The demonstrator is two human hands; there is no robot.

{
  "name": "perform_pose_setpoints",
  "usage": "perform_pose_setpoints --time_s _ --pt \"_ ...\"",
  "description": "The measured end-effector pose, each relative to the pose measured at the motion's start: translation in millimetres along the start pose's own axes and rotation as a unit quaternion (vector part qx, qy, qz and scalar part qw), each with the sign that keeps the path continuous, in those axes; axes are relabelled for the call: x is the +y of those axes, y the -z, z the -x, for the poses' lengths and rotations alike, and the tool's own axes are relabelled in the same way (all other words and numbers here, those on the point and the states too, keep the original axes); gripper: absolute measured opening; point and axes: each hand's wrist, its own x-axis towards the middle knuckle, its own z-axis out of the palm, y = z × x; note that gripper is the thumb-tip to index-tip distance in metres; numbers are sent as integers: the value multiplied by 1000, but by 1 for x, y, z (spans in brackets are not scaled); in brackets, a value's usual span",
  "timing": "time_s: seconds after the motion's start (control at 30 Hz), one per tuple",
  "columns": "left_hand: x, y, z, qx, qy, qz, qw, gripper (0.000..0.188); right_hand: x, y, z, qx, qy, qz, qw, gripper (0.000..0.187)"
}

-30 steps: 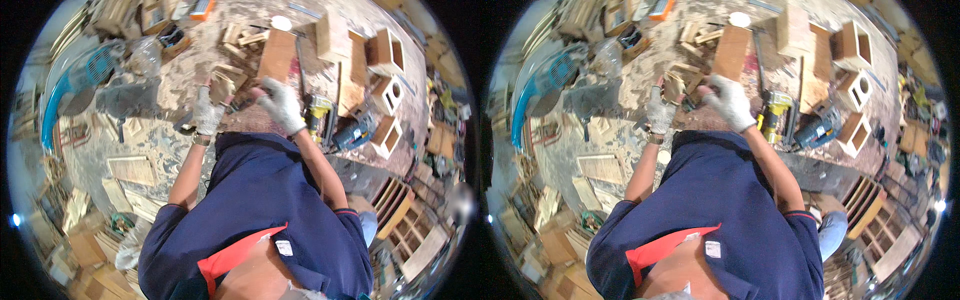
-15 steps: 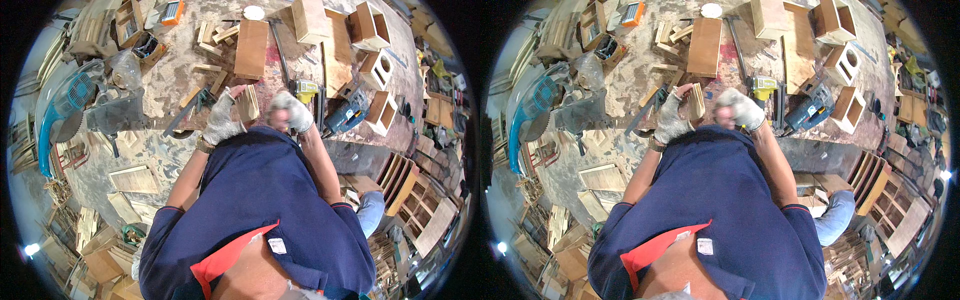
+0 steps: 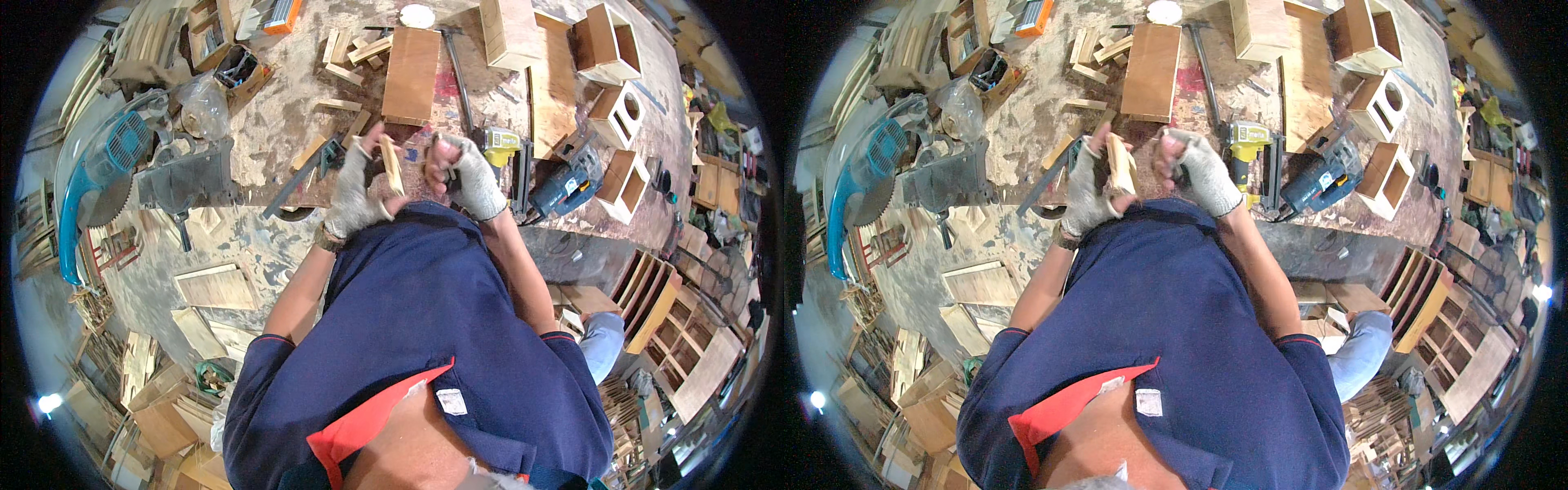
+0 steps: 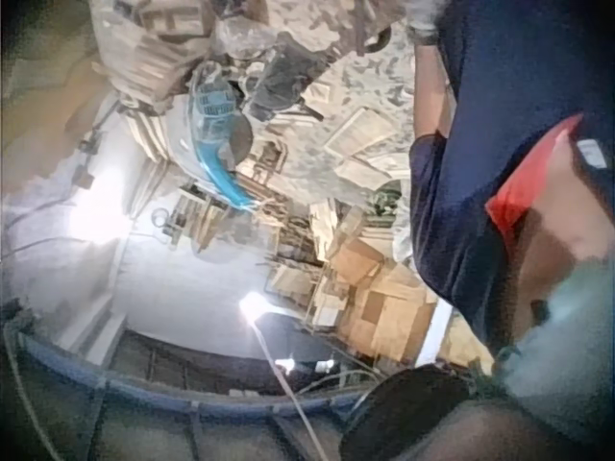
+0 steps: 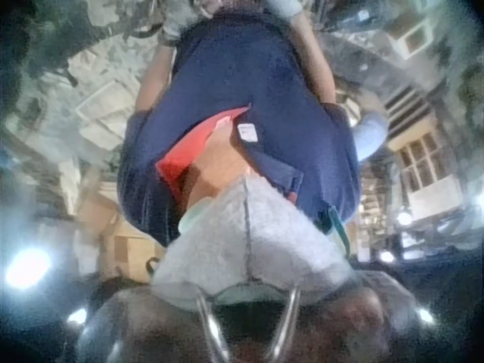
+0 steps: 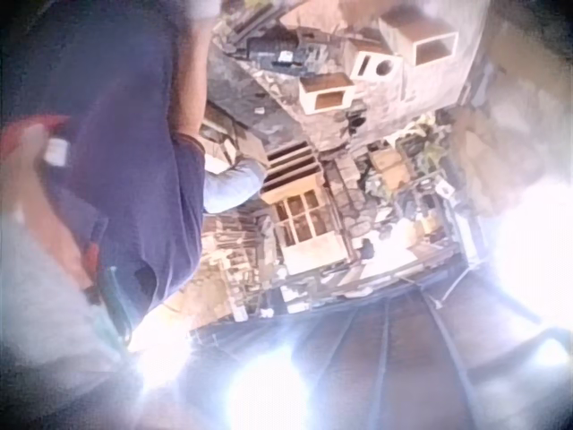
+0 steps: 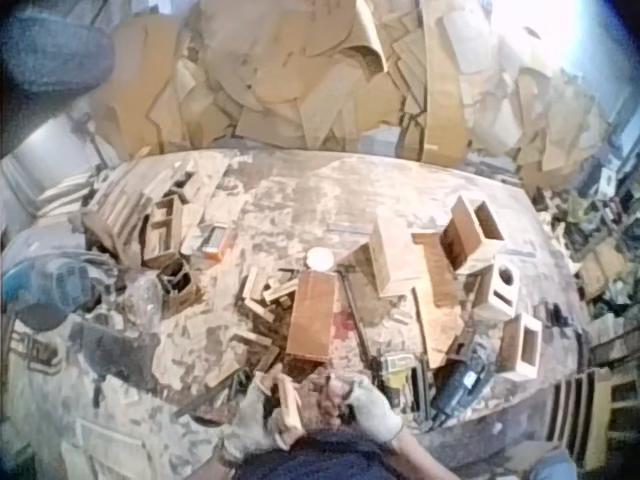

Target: The person assembles small wooden boxes by aligning cut pieces and fastening them with a pneumatic nail gun. They repeatedly pick up pieces, position them into box frames, and drive nails to secure the joints.

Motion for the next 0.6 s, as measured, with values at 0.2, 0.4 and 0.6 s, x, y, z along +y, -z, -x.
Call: perform_pose_setpoints --time_s 0.2,0.4,0.6 --pt "-27 11 5 202 190 420 864 76 15 13 4 47 155 658 735 37" --pt "-40 14 2 243 258 537 765 39 0 -18 -4 -28 269 550 791 34" --pt "-36 8 -3 174 322 596 715 40 1 -48 -22 30 277 503 818 27"
